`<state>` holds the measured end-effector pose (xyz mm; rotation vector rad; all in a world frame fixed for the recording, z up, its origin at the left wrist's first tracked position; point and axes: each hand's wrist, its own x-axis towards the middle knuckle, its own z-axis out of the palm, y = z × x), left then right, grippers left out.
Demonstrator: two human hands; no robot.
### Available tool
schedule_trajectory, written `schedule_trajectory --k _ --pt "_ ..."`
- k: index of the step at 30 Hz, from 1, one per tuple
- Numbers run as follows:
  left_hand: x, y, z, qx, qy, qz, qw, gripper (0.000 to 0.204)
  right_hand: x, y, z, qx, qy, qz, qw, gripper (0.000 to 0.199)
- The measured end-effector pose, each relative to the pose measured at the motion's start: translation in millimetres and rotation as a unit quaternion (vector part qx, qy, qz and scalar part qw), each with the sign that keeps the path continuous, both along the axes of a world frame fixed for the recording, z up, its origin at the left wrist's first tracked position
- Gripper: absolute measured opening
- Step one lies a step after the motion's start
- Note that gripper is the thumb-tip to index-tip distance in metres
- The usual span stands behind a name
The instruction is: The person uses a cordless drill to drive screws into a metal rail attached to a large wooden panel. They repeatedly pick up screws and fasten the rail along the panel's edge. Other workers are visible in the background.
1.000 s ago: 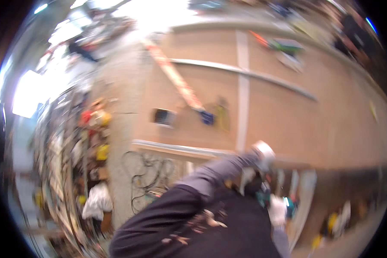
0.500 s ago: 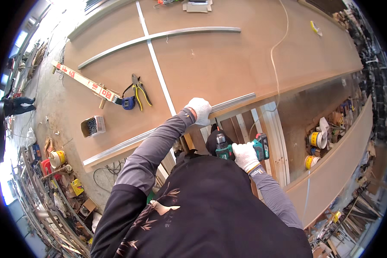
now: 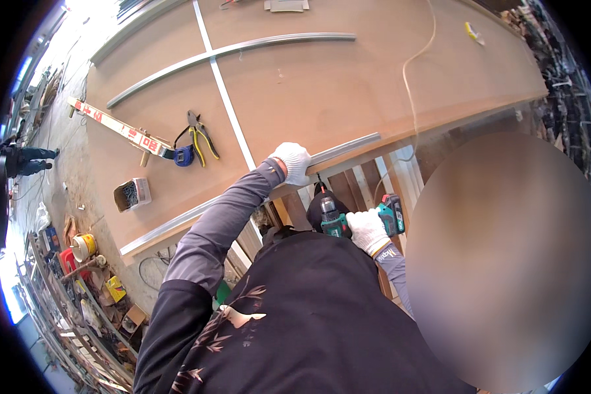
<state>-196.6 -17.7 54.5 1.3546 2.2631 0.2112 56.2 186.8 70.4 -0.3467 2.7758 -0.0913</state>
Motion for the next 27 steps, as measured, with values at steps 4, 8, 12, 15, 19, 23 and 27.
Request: schedule_trajectory --k 4,8,12,15,19,23,27 --pt "0.2 2.3 -2.3 -0.017 0.003 0.003 1.0 0.041 0.0 3.2 -2.4 0.015 -0.011 0.008 1.0 0.025" --pt "6.3 -1.2 4.9 -0.043 -0.007 0.016 0.999 0.041 0.3 2.5 -0.4 0.021 -0.019 0.006 1.0 0.036" --pt "57.4 -17.8 12.5 0.286 0.051 0.18 0.94 0.027 8.3 0.5 -7.9 0.02 0.01 -0.009 1.0 0.055" --pt "116.0 -22.4 10.1 0.425 -0.066 0.303 0.85 0.021 7.0 1.9 -14.6 0.002 0.013 -0.013 1.0 0.061" --pt "148.5 -6.4 -15.9 0.259 -0.412 0.447 0.75 0.044 2.4 0.5 -12.1 -0.023 0.064 -0.009 0.998 0.061" --pt "158.5 -8.5 -11.7 0.229 -0.565 0.381 0.695 0.05 -12.4 -12.3 6.7 -0.068 0.111 0.001 0.992 0.06" --pt "181.7 7.0 -54.2 0.231 -0.543 0.391 0.707 0.062 -1.6 -13.2 -1.0 -0.11 0.095 -0.042 0.988 0.061"
